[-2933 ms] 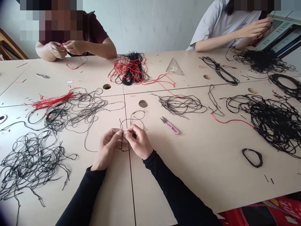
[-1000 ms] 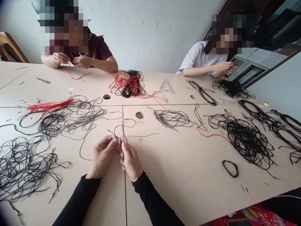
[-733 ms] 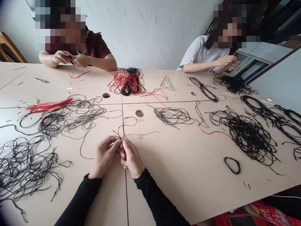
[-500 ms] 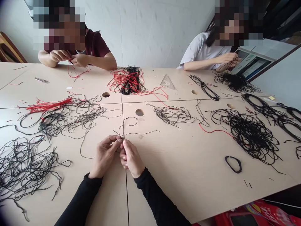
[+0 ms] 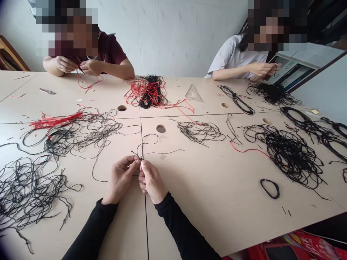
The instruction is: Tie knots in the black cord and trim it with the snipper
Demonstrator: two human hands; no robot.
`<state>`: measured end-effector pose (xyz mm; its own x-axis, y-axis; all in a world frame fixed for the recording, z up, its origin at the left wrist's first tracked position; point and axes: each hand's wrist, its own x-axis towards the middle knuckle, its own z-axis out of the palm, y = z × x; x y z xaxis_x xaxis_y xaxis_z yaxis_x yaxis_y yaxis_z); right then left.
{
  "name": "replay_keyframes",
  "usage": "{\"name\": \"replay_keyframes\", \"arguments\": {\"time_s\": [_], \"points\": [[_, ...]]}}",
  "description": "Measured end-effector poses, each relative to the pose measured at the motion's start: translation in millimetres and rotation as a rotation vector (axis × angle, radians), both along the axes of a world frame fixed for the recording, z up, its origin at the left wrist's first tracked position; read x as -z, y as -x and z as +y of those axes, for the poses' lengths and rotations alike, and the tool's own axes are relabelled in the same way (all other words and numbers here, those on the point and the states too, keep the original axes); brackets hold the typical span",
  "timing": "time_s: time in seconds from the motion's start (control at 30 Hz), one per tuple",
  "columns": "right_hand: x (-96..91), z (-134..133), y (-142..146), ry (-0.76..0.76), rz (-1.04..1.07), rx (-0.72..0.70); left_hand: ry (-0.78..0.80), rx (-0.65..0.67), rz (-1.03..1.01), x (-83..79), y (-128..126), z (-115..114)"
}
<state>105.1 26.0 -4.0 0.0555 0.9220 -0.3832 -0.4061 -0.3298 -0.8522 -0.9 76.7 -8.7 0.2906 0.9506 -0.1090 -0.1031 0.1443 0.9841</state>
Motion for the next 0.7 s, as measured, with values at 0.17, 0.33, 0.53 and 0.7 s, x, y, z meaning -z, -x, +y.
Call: {"name": "replay_keyframes", "arguments": {"time_s": [0.17, 0.33, 0.53, 0.7], "points": [[1.6, 0, 0, -0.018, -0.024, 0.002, 0.013, -0.003, -0.017, -2.9, -1, 0], [3.3, -1, 1, -0.034, -0.045, 0.015, 0.011, -0.003, -0.015, -3.1, -1, 0], [1.6, 0, -2, -0.028, -0.096, 0.044, 0.038, -0.038, -0.039, -2.8, 0, 0], [1.9, -6, -22, -0.247, -0.772, 0.2, 0.097, -0.086, -0.198, -6.2, 1, 2]]}}
